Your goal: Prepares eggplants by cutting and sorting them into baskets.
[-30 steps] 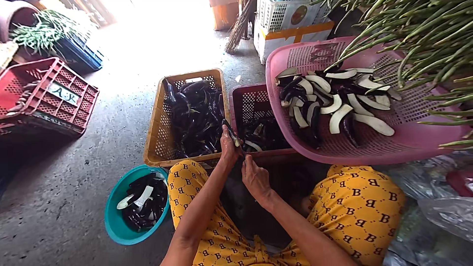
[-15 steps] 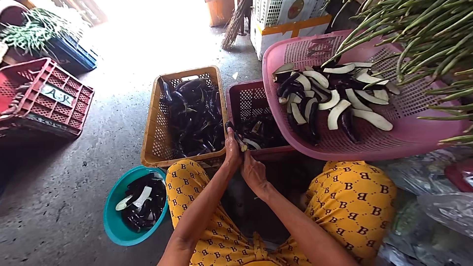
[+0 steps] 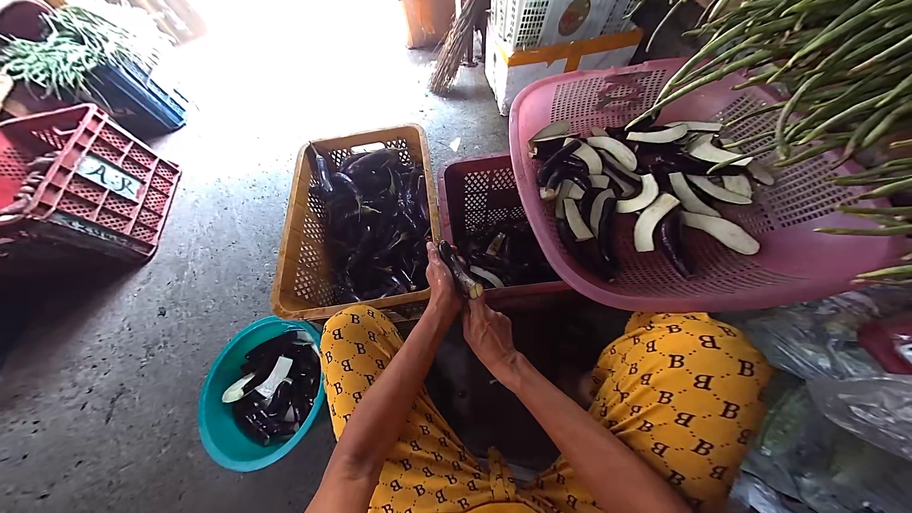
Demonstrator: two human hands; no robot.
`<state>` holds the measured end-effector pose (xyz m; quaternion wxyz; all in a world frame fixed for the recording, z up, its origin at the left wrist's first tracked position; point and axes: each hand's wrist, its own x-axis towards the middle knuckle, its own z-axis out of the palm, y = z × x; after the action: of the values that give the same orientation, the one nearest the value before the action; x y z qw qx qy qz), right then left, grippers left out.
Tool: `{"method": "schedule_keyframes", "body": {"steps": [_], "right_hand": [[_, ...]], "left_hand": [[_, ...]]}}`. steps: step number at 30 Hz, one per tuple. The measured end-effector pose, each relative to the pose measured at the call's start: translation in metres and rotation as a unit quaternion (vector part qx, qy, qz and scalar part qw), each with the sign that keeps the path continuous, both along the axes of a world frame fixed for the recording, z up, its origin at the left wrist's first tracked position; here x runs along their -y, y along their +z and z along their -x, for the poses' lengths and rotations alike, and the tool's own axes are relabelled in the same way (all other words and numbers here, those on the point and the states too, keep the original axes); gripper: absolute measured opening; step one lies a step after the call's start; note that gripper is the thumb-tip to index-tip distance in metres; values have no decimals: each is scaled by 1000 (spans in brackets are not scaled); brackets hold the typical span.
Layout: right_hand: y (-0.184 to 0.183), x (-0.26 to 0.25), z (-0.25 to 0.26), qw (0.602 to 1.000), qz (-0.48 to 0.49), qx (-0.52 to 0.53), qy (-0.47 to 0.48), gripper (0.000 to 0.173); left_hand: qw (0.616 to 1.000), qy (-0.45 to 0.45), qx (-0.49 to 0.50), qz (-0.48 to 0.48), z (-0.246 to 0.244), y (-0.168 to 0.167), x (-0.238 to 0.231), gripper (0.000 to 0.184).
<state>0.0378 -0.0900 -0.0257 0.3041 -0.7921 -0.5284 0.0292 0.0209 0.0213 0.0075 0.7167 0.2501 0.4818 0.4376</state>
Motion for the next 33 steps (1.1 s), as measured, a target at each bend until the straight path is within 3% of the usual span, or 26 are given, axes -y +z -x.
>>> {"method": "schedule_keyframes", "body": {"steps": [10, 12, 17, 27, 33], "right_hand": [[12, -4, -14, 989, 116, -80, 36, 34], [31, -6, -26, 972, 180, -140, 54, 40], [61, -6, -60, 952, 214, -200, 85, 51], [43, -10, -56, 954, 165, -237, 82, 49], [36, -17, -54, 948, 183, -249, 73, 49]], "left_hand": [[999, -38, -3, 10, -2, -8, 9, 57], [994, -105, -12, 2, 7, -6, 0, 55], [949, -300, -14, -100, 48, 9, -34, 38], [980, -185, 32, -66, 31, 7, -3, 23], [991, -114, 53, -47, 15, -2, 16, 18]]}}
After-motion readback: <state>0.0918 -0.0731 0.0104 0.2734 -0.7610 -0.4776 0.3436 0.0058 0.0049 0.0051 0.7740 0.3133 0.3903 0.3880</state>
